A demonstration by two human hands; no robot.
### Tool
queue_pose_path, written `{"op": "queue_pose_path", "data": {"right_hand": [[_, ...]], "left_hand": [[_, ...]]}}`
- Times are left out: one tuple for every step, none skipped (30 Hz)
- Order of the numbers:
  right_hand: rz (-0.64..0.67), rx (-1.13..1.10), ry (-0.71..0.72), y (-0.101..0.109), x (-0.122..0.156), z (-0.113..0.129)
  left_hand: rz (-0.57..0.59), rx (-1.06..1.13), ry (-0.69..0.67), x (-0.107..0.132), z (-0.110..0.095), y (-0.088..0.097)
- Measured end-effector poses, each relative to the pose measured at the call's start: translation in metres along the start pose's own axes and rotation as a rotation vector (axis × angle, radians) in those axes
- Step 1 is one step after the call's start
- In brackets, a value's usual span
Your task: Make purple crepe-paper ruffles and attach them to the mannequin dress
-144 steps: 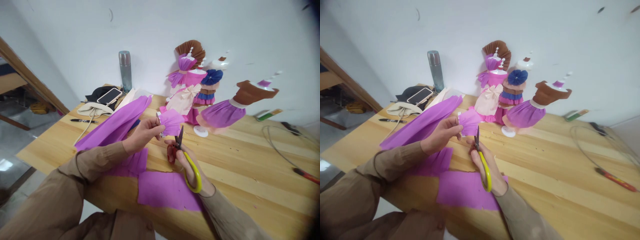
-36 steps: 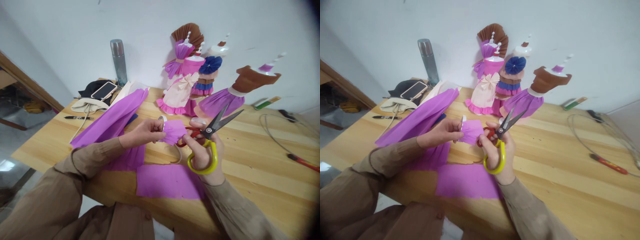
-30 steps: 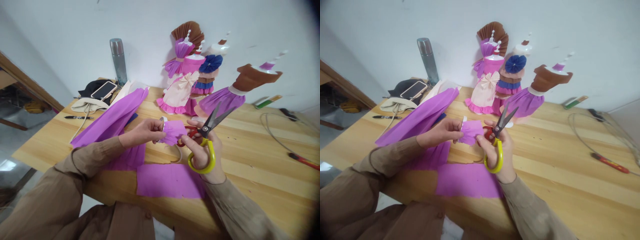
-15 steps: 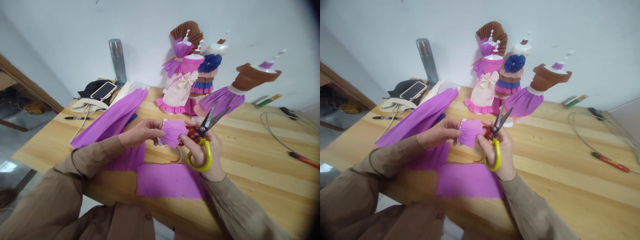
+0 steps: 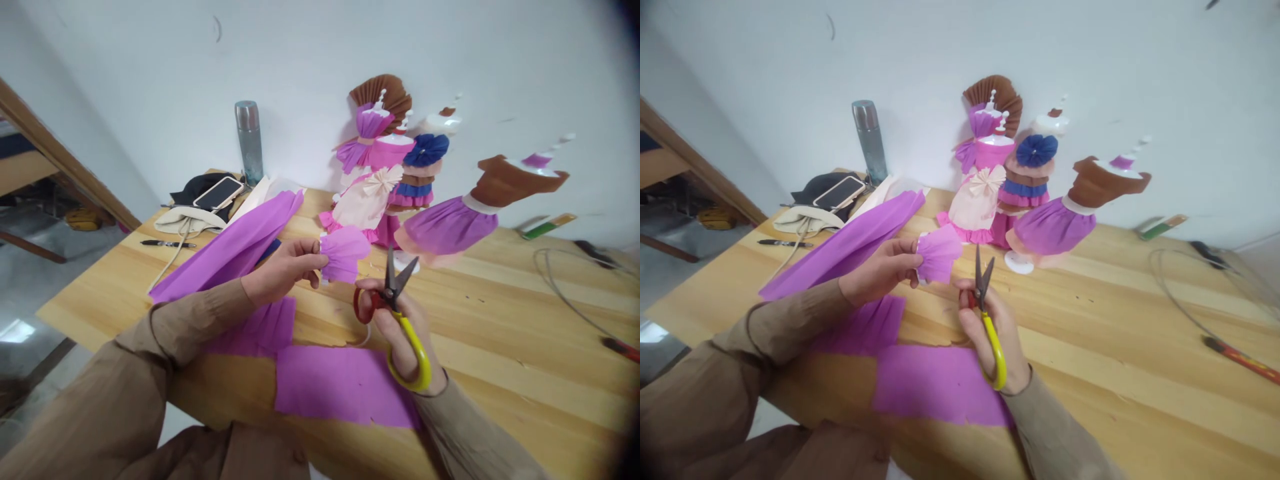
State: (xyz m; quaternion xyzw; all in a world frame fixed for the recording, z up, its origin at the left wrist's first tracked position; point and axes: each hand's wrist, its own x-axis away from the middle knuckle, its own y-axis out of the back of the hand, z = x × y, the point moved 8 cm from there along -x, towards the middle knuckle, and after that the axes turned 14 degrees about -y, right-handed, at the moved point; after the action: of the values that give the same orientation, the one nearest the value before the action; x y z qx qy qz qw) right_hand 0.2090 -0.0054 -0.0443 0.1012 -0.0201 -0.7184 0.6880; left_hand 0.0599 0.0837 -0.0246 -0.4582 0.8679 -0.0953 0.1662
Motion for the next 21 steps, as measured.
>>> {"op": "queue_pose_path", "data": {"right_hand": [[0.024, 0.035, -0.011, -0.003, 0.0, -0.003], [0.047, 0.073, -0.026, -0.006, 0.0, -0.006], [0.068, 0.105, -0.043, -0.009, 0.0, -0.008], [0.086, 0.132, -0.061, -0.012, 0.0, -0.009], [0.098, 0.151, -0.079, -0.014, 0.0, -0.01], [0.108, 0.168, -0.096, -0.016, 0.0, -0.01], [0.115, 0.18, -0.11, -0.018, 0.0, -0.011], [0.122, 0.187, -0.12, -0.02, 0.0, -0.011], [0.129, 0.192, -0.127, -0.021, 0.0, -0.011], [0.132, 0.195, -0.132, -0.022, 0.0, -0.011], [0.133, 0.2, -0.134, -0.022, -0.001, -0.011], [0.132, 0.206, -0.132, -0.023, -0.001, -0.011], [0.129, 0.211, -0.129, -0.023, -0.001, -0.01], [0.126, 0.215, -0.124, -0.022, -0.001, -0.009], [0.123, 0.218, -0.12, -0.022, -0.001, -0.008], [0.126, 0.221, -0.117, -0.022, -0.001, -0.007], [0.129, 0.224, -0.114, -0.022, -0.001, -0.007], [0.132, 0.227, -0.11, -0.022, -0.001, -0.006], [0.134, 0.229, -0.106, -0.023, -0.001, -0.005], [0.134, 0.228, -0.101, -0.023, -0.001, -0.005], [0.132, 0.223, -0.097, -0.023, -0.001, -0.004]], "left_hand": [[-0.015, 0.009, -0.018, -0.001, -0.002, 0.001], [-0.03, 0.017, -0.038, -0.001, -0.005, 0.002], [-0.042, 0.022, -0.054, -0.002, -0.007, 0.003], [-0.049, 0.025, -0.066, -0.002, -0.009, 0.003], [-0.052, 0.027, -0.075, -0.002, -0.01, 0.003], [-0.054, 0.027, -0.081, -0.002, -0.011, 0.003], [-0.054, 0.026, -0.085, -0.001, -0.012, 0.002], [-0.054, 0.024, -0.086, -0.001, -0.013, 0.002], [-0.055, 0.019, -0.087, 0.0, -0.013, 0.001], [-0.055, 0.012, -0.087, 0.001, -0.012, 0.001], [-0.055, -0.001, -0.084, 0.001, -0.011, 0.0], [-0.052, -0.017, -0.08, 0.002, -0.01, 0.0], [-0.048, -0.035, -0.077, 0.003, -0.009, -0.001], [-0.041, -0.054, -0.073, 0.003, -0.008, -0.001], [-0.035, -0.069, -0.07, 0.004, -0.007, -0.002], [-0.03, -0.079, -0.07, 0.004, -0.006, -0.002], [-0.024, -0.083, -0.071, 0.004, -0.006, -0.003], [-0.022, -0.084, -0.076, 0.004, -0.006, -0.003], [-0.02, -0.083, -0.081, 0.004, -0.006, -0.003], [-0.019, -0.083, -0.088, 0.004, -0.007, -0.003], [-0.013, -0.085, -0.095, 0.003, -0.007, -0.004]]}}
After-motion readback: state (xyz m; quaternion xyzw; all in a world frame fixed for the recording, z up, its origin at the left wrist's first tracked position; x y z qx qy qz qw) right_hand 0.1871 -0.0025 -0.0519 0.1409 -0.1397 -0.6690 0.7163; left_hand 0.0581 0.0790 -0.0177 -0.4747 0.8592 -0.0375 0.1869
